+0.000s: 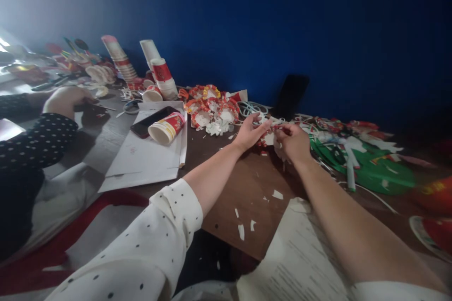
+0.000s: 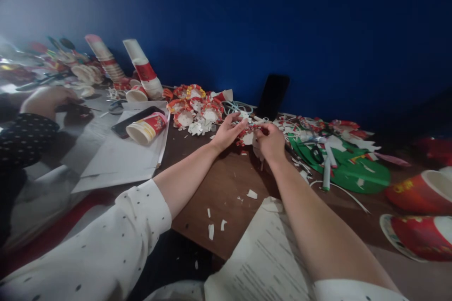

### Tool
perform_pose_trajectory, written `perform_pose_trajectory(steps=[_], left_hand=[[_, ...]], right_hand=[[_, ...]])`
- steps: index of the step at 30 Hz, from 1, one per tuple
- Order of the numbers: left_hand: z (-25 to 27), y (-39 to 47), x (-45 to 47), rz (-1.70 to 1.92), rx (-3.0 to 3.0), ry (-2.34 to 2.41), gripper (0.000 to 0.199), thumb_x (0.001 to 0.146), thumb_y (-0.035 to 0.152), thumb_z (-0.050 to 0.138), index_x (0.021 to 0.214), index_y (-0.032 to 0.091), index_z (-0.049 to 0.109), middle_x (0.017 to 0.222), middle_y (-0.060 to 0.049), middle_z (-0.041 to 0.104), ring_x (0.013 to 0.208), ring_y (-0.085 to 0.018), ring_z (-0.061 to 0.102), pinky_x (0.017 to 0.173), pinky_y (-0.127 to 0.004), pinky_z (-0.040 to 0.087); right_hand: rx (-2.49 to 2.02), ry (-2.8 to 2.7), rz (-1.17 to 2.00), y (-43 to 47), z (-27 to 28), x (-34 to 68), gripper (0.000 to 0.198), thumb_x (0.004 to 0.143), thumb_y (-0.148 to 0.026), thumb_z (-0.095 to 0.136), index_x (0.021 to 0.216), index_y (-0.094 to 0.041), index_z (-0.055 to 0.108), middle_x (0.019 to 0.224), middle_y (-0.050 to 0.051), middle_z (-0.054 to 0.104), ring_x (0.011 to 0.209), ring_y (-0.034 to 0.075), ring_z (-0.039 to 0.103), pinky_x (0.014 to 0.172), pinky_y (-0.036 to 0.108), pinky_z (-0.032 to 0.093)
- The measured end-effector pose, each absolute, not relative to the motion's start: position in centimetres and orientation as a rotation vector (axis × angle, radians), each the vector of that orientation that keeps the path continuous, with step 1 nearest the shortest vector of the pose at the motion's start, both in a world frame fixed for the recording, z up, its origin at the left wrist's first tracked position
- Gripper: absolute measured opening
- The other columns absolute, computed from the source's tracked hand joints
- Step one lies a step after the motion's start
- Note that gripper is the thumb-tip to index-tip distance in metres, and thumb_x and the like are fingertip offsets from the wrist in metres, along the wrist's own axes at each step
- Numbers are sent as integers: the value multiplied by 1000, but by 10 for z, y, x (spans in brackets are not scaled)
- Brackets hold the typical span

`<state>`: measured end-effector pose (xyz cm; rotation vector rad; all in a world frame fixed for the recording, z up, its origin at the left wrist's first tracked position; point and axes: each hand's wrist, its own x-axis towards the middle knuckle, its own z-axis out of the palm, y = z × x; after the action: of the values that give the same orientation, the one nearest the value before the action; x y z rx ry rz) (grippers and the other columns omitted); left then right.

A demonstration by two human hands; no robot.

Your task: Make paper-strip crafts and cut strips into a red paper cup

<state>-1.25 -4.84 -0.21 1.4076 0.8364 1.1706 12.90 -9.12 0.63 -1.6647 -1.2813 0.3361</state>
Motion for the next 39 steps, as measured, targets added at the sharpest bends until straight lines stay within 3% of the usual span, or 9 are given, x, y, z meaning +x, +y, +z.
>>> perform_pose_trajectory(steps=[6, 11, 16, 22, 31, 39], left_hand=[[3, -60, -9, 1115, 1239, 703, 91, 68, 41, 76, 145, 25, 31, 136, -15, 47, 102, -20, 60, 89, -36, 49], [2, -67, 2, 1102, 1181, 853, 102, 61, 31, 82, 146, 19, 26, 131, -17, 52, 100, -20, 63, 88, -32, 49], [0, -69, 13, 1194, 1053, 967, 82, 63, 19, 78, 136, 13, 41, 113, -14, 66, 95, -19, 65, 86, -29, 49], [-5, -58, 10, 1308, 1011, 996, 47, 65, 18, 74, 108, 12, 57, 98, -10, 69, 85, -17, 66, 81, -28, 50], [-5, -57, 6, 1256, 1241, 1125, 37, 68, 13, 69, 103, 14, 59, 93, -8, 70, 82, -15, 64, 80, -26, 48], [-7, -56, 5, 1243, 1394, 1147, 32, 68, 16, 67, 99, 15, 61, 92, -7, 70, 80, -15, 63, 78, -27, 48]], right_hand=[[-1652, -948, 397, -90, 15, 133, 35, 66, -36, 65, 93, -14, 71, 77, 6, 70, 66, 19, 62, 62, 29, 47], [-1642, -937, 356, -87, 10, 131, 30, 65, -34, 65, 89, -16, 69, 80, 7, 70, 73, 22, 63, 71, 33, 49], [-1605, -1015, 363, -90, 7, 120, 31, 68, -35, 63, 91, -15, 67, 81, 7, 69, 75, 22, 62, 75, 36, 49], [-1533, -1131, 424, -95, 8, 111, 32, 68, -34, 64, 95, -16, 64, 83, 7, 69, 75, 22, 62, 76, 37, 50], [-1443, -1192, 415, -98, 8, 111, 45, 69, -39, 67, 106, -14, 62, 99, 11, 70, 86, 23, 64, 83, 39, 50], [-1565, -1280, 240, -97, 9, 117, 34, 76, -40, 57, 95, -15, 69, 91, 10, 72, 83, 23, 65, 83, 38, 48]])
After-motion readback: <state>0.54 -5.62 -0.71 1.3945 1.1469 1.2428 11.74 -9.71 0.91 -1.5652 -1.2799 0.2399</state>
